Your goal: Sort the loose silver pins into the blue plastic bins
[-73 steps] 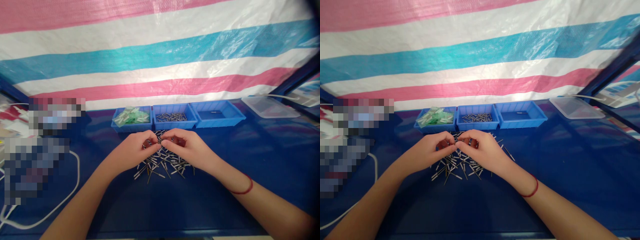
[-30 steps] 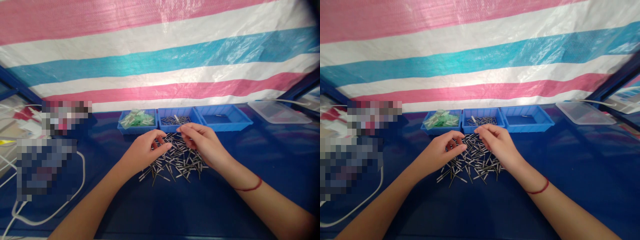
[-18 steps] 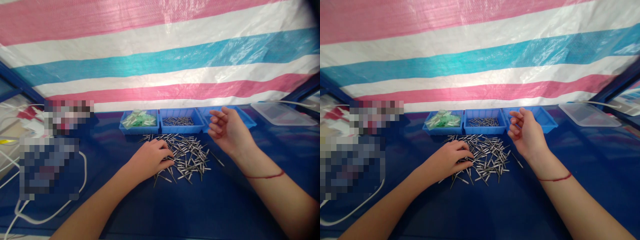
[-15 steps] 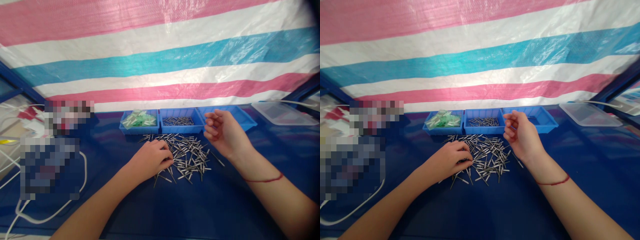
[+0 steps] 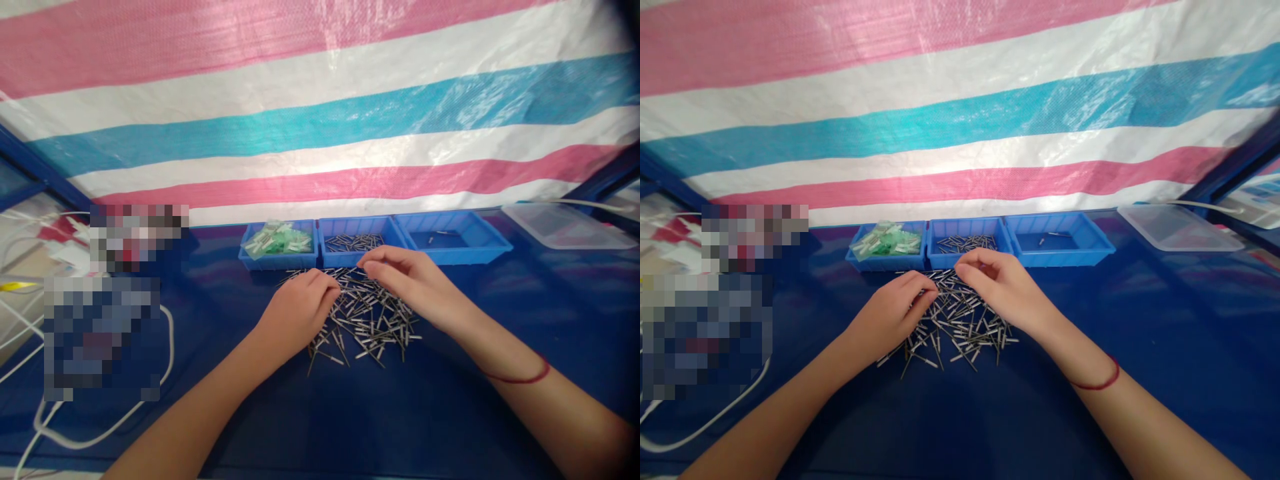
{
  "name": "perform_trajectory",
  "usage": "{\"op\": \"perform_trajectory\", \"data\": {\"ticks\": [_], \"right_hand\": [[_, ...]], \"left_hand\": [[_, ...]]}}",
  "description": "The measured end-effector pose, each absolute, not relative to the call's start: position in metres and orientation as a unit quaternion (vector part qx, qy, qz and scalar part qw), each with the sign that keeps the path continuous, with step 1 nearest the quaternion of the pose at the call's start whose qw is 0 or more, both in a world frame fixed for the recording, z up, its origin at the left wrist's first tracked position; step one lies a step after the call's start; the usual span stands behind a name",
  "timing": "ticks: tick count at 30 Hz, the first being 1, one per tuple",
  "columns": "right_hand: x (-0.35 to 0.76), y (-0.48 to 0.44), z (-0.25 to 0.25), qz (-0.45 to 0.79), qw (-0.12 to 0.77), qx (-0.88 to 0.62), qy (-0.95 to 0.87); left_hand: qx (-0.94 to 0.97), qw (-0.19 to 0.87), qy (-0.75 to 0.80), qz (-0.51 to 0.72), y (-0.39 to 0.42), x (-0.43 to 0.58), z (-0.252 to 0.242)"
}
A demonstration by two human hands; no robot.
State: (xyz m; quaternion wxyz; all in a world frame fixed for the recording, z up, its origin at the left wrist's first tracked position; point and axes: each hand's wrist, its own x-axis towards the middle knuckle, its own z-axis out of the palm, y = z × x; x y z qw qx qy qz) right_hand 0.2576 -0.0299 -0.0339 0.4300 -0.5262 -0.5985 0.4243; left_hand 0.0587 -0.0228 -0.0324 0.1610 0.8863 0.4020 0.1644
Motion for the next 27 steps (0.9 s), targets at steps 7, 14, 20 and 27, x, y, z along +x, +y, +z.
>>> {"op": "perform_trajectory", "data": {"ticks": [7, 14, 20, 27], "right_hand": [[0.242, -0.04, -0.039, 0.422, 0.451, -0.471, -0.63], [0.234, -0.041, -0.038, 0.487, 0.508, -0.48, -0.523], [0.237, -0.041, -0.039, 0.427, 0.488, -0.492, -0.581], [0.238, -0.044, -0.038, 0.416, 0.469, -0.475, -0.617]], "left_hand": [[0.811, 0.296, 0.44, 0.246, -0.025, 0.063, -0.031], [0.781, 0.357, 0.433, 0.273, -0.025, 0.063, -0.035], [0.783, 0.384, 0.414, 0.261, -0.027, 0.065, -0.032], [0.818, 0.329, 0.395, 0.259, -0.023, 0.062, -0.03]]}}
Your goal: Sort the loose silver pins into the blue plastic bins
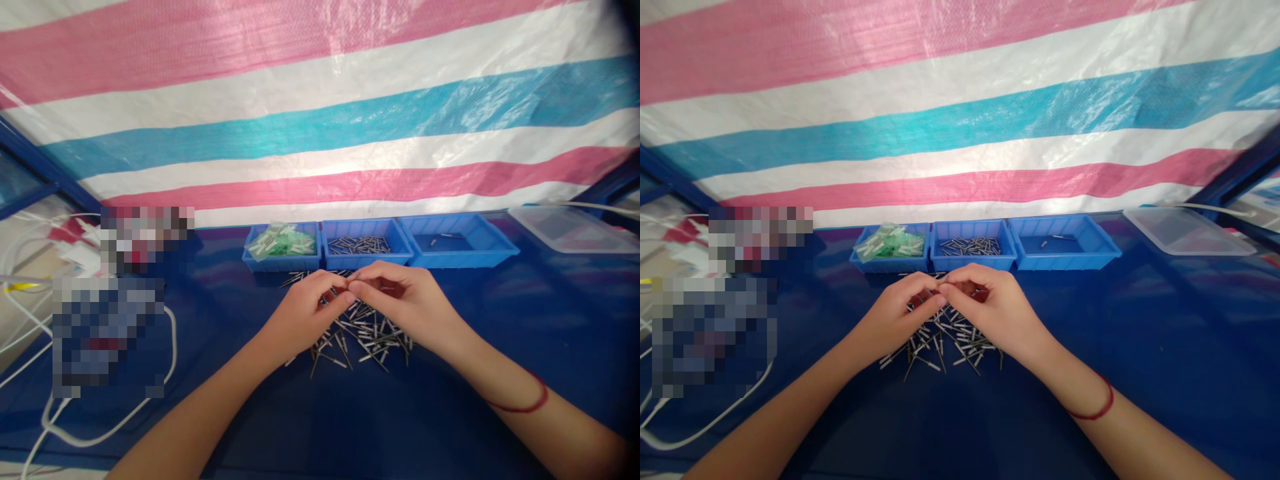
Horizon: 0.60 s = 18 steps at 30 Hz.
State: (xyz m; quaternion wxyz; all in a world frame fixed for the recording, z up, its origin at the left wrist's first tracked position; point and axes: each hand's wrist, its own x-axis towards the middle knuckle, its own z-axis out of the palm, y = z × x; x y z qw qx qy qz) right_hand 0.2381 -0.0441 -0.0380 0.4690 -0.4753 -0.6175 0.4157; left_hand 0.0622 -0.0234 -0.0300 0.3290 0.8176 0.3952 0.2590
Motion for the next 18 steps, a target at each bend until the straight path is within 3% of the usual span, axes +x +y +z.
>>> {"op": "perform_trajectory", "data": {"ticks": [13, 18], "right_hand": [[0.238, -0.041, -0.041, 0.368, 0.446, -0.501, -0.644], [0.254, -0.03, -0.039, 0.351, 0.615, -0.539, -0.456]], "left_hand": [[0.805, 0.274, 0.421, 0.315, -0.02, 0.055, -0.026], [0.841, 0.242, 0.422, 0.235, -0.019, 0.053, -0.026]]}}
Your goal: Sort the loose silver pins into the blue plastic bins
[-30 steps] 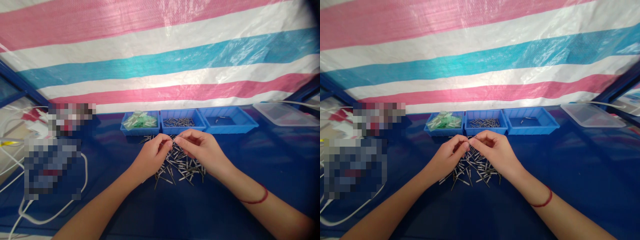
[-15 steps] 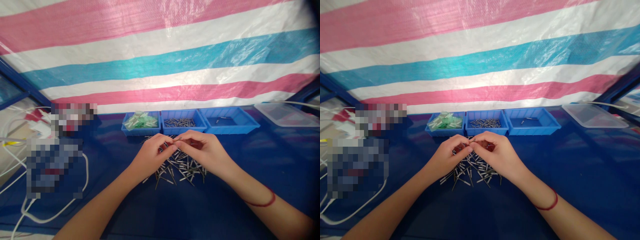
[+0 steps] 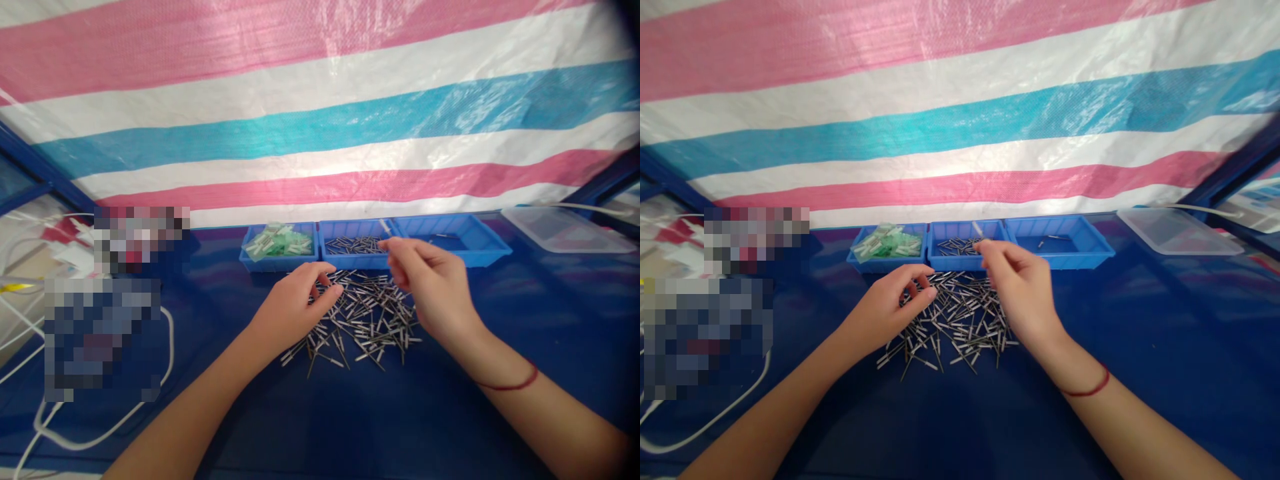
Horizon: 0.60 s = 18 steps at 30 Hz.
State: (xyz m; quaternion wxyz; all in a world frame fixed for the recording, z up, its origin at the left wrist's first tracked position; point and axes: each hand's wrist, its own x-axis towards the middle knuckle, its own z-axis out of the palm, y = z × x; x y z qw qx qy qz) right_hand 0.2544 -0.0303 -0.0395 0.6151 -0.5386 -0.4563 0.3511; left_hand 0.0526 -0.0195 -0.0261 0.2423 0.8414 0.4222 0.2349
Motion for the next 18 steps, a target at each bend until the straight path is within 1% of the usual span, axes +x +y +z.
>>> {"op": "perform_trajectory", "data": {"ticks": [2, 4, 7, 10, 18], "right_hand": [[0.268, -0.022, -0.038, 0.372, 0.672, -0.522, -0.37], [0.282, -0.014, -0.037, 0.405, 0.686, -0.512, -0.32], [0.296, -0.007, -0.037, 0.44, 0.68, -0.511, -0.289], [0.297, -0.006, -0.037, 0.462, 0.676, -0.501, -0.282], [0.273, -0.018, -0.032, 0.499, 0.65, -0.49, -0.297]], "left_hand": [[0.879, 0.202, 0.387, 0.192, -0.019, 0.052, -0.028], [0.908, 0.158, 0.356, 0.152, -0.019, 0.052, -0.032], [0.927, 0.118, 0.341, 0.105, -0.021, 0.054, -0.038], [0.933, 0.112, 0.332, 0.077, -0.023, 0.055, -0.042], [0.938, 0.098, 0.325, 0.067, -0.024, 0.055, -0.041]]}}
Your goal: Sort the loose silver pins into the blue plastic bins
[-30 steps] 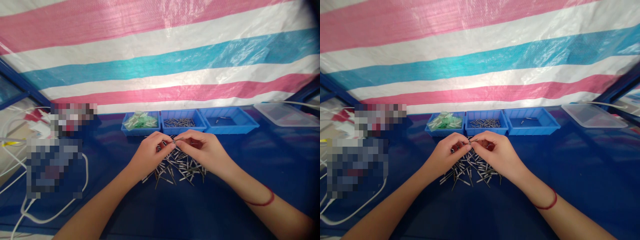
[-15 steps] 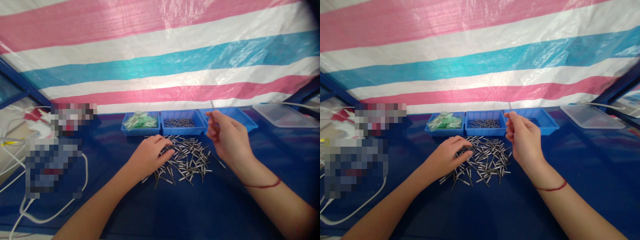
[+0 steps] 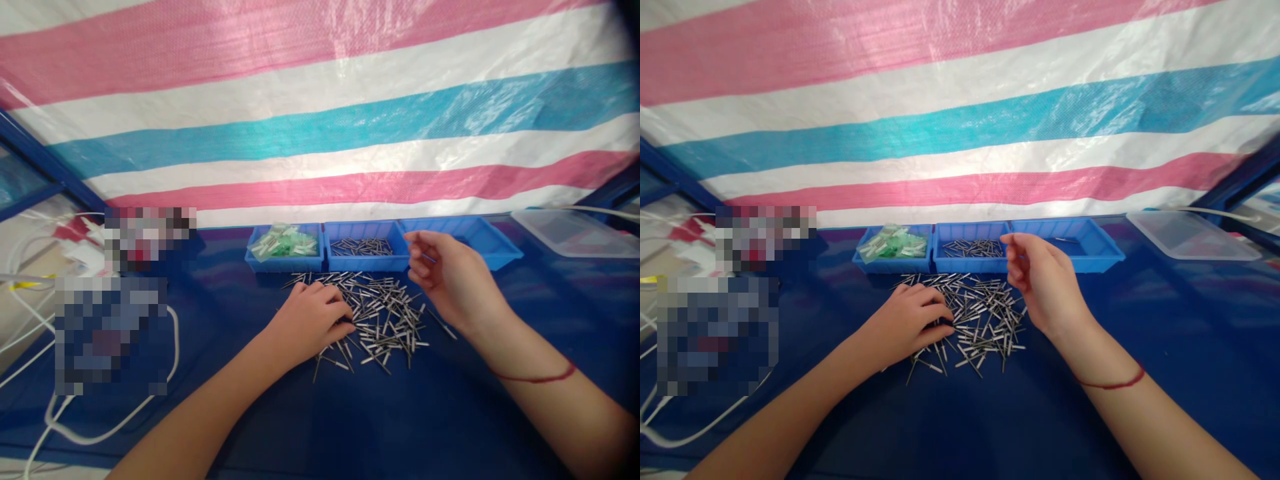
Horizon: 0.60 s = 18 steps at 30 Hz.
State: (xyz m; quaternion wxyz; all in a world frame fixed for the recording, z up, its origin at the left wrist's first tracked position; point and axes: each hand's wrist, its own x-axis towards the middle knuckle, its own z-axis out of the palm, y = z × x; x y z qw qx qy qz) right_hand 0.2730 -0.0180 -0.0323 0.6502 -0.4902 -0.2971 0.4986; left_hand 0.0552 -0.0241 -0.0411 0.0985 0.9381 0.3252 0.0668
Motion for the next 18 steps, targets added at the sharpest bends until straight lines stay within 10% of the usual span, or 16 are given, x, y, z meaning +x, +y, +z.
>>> {"op": "perform_trajectory", "data": {"ticks": [18], "right_hand": [[0.252, -0.03, -0.036, 0.489, 0.538, -0.527, -0.44]], "left_hand": [[0.923, 0.056, 0.377, 0.053, -0.025, 0.056, -0.046]]}}
